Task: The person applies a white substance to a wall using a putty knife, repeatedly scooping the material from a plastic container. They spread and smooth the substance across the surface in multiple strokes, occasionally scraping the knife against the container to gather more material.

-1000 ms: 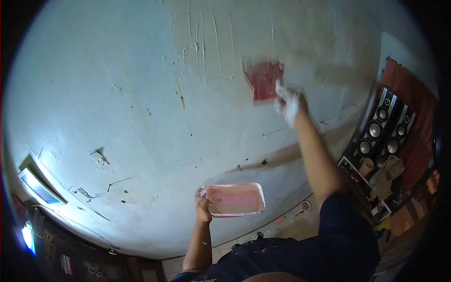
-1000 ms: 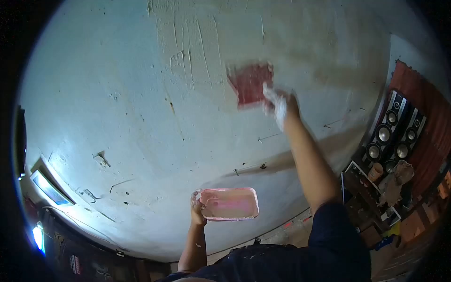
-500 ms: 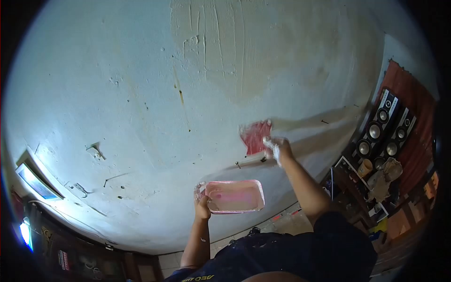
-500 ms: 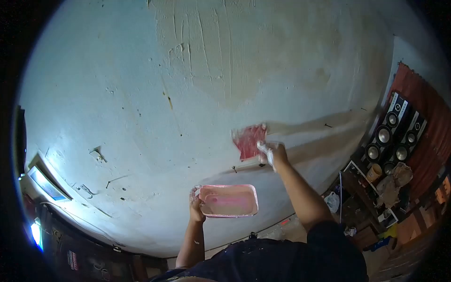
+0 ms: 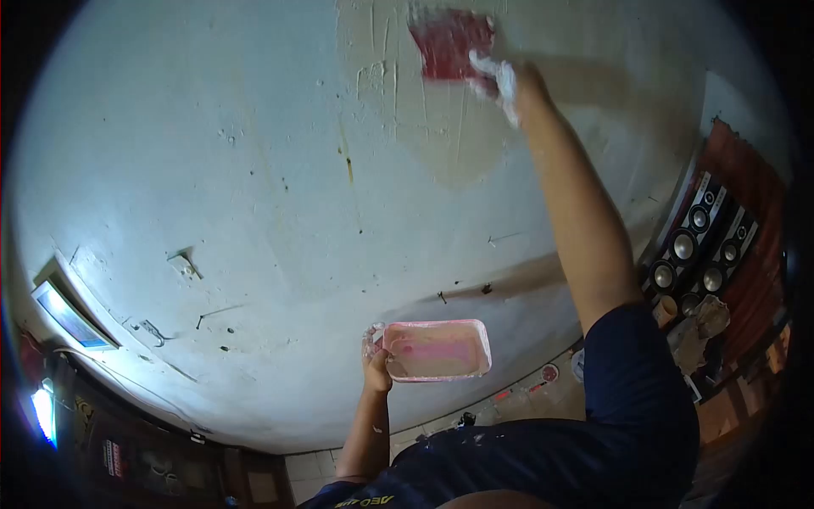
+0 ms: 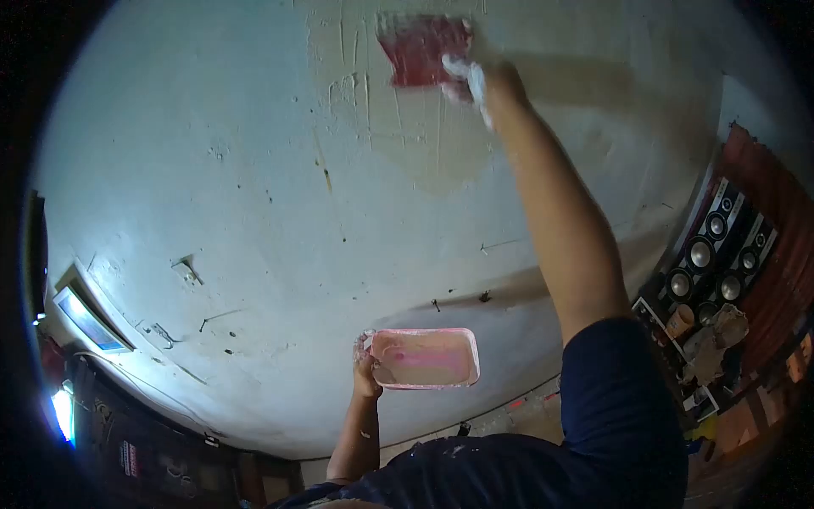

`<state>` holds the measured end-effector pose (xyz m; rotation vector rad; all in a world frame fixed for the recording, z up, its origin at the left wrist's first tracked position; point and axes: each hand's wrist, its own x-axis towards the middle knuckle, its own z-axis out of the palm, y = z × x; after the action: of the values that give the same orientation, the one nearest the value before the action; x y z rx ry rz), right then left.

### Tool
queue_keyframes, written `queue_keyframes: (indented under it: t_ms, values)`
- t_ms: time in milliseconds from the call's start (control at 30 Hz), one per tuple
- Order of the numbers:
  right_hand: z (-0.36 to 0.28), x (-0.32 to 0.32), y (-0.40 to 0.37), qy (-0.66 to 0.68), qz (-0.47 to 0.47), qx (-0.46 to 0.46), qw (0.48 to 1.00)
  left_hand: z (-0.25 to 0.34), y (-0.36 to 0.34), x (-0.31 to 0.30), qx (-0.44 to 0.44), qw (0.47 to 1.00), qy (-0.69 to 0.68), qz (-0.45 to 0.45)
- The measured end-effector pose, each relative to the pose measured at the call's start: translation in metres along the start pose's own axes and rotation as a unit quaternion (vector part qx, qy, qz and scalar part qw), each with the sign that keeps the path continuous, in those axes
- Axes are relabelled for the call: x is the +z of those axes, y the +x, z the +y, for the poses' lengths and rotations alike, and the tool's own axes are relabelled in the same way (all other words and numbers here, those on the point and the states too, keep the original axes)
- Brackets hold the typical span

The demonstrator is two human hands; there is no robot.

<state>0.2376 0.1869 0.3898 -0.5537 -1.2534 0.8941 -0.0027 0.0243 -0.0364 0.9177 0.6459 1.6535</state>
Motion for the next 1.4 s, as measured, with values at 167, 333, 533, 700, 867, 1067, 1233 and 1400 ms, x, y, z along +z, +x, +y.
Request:
queue_keyframes:
  t_ms: [167, 333, 533, 700, 867, 1067, 1233, 1400]
  values:
    - [0.148, -0.049, -0.160, -0.142, 0.077, 0.222, 0.961, 0.015, -0.008, 0.000, -0.023, 0.999, 0.011, 0.031]
    - [0.142, -0.057, -0.213, -0.083, -0.027, 0.273, 0.958, 0.018, -0.007, -0.009, 0.013, 0.998, 0.054, -0.002]
    - [-0.030, 0.043, -0.073, -0.001, -0.069, -0.029, 0.997, 0.027, -0.004, 0.000, -0.008, 0.996, 0.094, 0.004]
    - [-0.035, 0.065, -0.006, -0.030, -0.024, 0.010, 0.999, 0.027, -0.010, 0.007, 0.010, 1.000, 0.021, 0.019]
    - [0.120, 0.000, -0.145, -0.057, 0.020, 0.203, 0.977, 0.023, -0.018, -0.009, -0.013, 0.998, 0.039, 0.044]
    - [0.136, -0.025, -0.227, -0.147, -0.046, 0.273, 0.949, 0.027, -0.019, -0.016, 0.036, 0.999, 0.027, -0.011]
    - [-0.018, 0.032, -0.094, -0.054, -0.049, 0.028, 0.997, 0.034, -0.023, -0.003, 0.018, 0.997, 0.064, 0.035]
    - [-0.063, 0.024, 0.017, -0.010, 0.048, 0.005, 0.999, 0.017, -0.027, -0.010, 0.027, 0.998, 0.015, 0.045]
